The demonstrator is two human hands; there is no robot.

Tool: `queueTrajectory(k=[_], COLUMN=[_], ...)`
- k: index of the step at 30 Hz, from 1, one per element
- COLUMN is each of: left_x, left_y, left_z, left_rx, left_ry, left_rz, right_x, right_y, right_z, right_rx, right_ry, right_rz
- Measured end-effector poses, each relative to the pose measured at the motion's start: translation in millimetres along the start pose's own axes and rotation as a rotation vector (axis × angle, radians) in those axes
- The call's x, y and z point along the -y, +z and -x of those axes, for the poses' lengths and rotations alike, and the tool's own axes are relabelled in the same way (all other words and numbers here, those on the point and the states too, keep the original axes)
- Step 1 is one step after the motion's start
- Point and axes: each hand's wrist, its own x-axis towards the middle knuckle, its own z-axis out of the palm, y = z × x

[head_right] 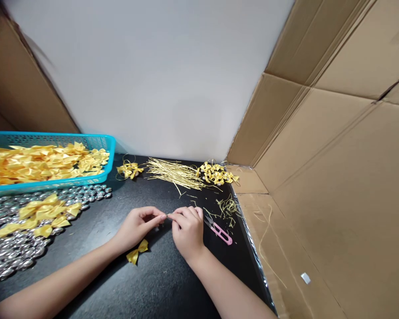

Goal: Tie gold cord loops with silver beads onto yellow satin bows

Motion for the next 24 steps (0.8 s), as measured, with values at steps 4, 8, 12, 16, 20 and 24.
queueTrajectory(k=[4,8,12,16,20,24], left_x=[0.8,-2.0,-4.9,-6.0,-5.5,-5.4], left_y=[0.8,0.1,-1.9,-4.7,-7.8,-10.8], left_z=[0.9,1.1,0.5,-0.9,-2.0,-3.4], left_rx=[-0.010,0.036,0.107,0.201,0.290,0.358], left_ry=[0.027,0.048,0.044,0.018,-0.005,-0.005], left_rz=[-0.025,-0.021,0.012,0.060,0.101,0.117], right_x=[-0.4,-1.5,-2.4,-3.5,-4.7,-3.6], right_y=[1.2,4.4,5.9,3.9,2.0,2.6], right_z=[0.5,0.6,-1.6,-4.9,-6.8,-6.5], right_rx=[0.050,0.069,0.040,0.047,0.079,0.106], right_ry=[0.044,0.095,0.161,0.265,0.318,0.322], right_rz=[0.007,-0.071,-0.331,-0.599,-0.698,-0.729])
